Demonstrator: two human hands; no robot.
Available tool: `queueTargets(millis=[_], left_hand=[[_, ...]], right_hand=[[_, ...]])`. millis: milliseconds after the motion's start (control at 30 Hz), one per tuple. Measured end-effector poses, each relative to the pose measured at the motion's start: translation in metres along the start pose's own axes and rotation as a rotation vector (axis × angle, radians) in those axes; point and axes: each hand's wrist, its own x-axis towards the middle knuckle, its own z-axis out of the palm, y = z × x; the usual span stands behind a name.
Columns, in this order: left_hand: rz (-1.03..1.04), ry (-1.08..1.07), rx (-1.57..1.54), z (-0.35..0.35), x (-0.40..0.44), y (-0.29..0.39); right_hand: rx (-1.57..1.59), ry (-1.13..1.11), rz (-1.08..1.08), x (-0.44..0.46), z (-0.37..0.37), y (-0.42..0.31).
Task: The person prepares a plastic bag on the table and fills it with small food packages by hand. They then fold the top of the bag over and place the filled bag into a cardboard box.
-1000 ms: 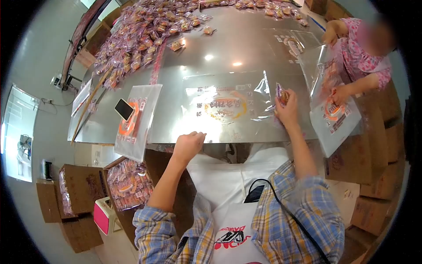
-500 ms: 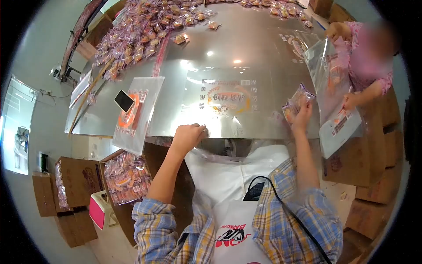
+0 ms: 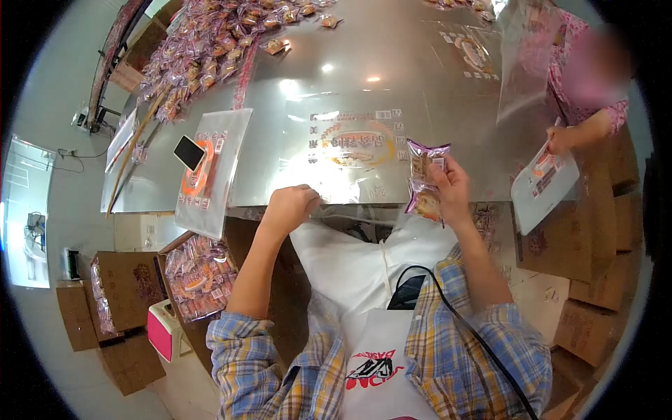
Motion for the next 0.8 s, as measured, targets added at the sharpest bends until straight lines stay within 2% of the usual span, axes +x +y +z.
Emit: queueTargets(millis=[133,233,333,433,467,567,733,800], left_hand=[[-0.064,0.169,-0.073,-0.023,0.004,0.021],[-0.050,0.307,-0.073,-0.037,0.013,0.033],[-0.025,0.421,-0.062,-0.044,0.022,0.043],[-0.039,0.360,-0.126,-0.051,0.026,0.051],[-0.037,0.361,-0.117,-0.050,0.027,0.050],[-0.039,0.347,-0.106,-0.050,0.032,0.048],[-0.009,0.315,-0.040,-0.060,0.025,0.057],[-0.117,0.375,-0.120,-0.059,0.020,0.063]], right_hand=[[0.019,-0.155,0.213,-0.011,0.017,-0.011],[-0.453,-0.462,0.123,-0.018,0.040,-0.028],[-0.587,-0.480,-0.101,-0.033,0.070,-0.033],[-0.900,-0.513,-0.333,-0.034,0.073,-0.007],[-0.983,-0.462,-0.395,-0.034,0.074,-0.002],[-1.144,-0.551,-0.408,-0.031,0.073,-0.008],[-1.164,-0.506,-0.373,-0.028,0.071,-0.008],[-1.196,-0.529,-0.323,-0.024,0.070,-0.008]])
